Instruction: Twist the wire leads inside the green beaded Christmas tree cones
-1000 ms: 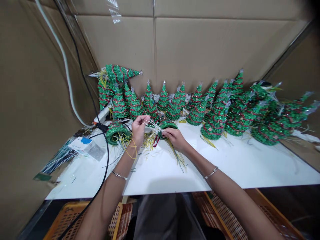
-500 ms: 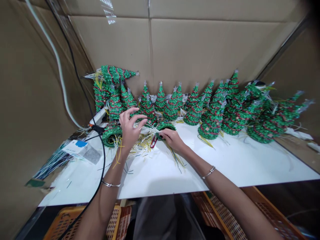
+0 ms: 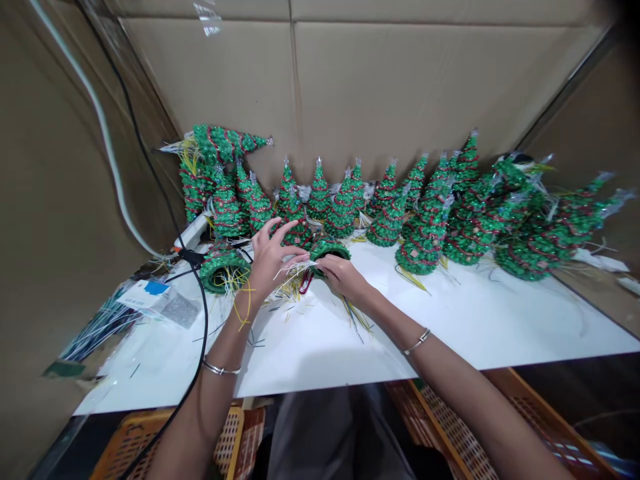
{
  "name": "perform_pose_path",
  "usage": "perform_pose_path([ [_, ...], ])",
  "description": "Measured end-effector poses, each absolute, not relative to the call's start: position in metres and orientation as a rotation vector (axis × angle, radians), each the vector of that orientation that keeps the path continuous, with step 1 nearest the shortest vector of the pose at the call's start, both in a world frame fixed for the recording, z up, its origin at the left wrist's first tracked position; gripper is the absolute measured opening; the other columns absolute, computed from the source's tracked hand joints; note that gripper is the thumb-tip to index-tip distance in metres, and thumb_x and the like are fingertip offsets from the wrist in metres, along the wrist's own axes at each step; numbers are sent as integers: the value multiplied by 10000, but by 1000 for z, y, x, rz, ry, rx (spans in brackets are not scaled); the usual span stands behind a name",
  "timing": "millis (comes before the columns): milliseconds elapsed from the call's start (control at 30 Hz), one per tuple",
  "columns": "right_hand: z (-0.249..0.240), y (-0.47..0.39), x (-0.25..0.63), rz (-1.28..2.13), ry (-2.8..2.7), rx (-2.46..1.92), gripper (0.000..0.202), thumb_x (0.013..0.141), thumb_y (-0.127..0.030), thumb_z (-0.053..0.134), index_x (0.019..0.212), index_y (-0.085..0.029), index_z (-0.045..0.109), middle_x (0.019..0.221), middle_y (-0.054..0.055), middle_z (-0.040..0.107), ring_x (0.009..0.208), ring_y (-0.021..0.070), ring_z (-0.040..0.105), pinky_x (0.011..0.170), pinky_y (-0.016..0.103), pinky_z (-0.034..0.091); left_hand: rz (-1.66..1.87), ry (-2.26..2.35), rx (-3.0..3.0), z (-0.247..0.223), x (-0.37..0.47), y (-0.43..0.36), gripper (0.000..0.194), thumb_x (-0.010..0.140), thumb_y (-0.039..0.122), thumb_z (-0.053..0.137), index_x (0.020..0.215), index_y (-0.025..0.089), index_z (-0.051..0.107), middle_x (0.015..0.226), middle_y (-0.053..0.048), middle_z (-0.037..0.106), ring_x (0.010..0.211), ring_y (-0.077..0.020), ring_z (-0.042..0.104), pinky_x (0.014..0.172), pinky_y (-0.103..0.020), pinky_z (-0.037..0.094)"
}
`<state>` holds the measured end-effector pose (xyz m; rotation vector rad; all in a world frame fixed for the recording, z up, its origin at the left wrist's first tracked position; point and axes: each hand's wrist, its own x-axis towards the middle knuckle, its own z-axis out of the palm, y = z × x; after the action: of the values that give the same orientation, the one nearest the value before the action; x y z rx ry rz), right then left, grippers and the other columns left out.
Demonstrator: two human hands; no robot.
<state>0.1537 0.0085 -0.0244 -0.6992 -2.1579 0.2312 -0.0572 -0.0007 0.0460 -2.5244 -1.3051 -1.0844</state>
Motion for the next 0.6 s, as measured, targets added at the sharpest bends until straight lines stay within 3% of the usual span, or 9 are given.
perform_pose_path([
  [267,-24,10,153,329,-2085,-682,271,1007,-246,398,907,-163,636,815,71,636,766,164,576,725,263,457,-1452,-1358,-2384,38,-44,-2,129,833,386,696,770,290,755,1279,17,652,1313,-295,389,1097,-539,270],
  [433,-23,5,148,515,-1946,-762,280,996,-292,436,879,-164,656,816,59,665,664,140,599,677,256,470,-1674,-1422,-2311,33,-38,1,116,839,346,688,783,270,756,1228,-2,675,1297,-272,406,1113,-502,272],
  [600,-24,3,150,719,-1786,-814,308,967,-384,491,827,-168,662,790,44,671,622,140,635,627,252,477,-2139,-1480,-2022,36,-56,14,149,843,348,673,769,236,736,1052,-26,720,1120,-229,556,1072,-456,343],
])
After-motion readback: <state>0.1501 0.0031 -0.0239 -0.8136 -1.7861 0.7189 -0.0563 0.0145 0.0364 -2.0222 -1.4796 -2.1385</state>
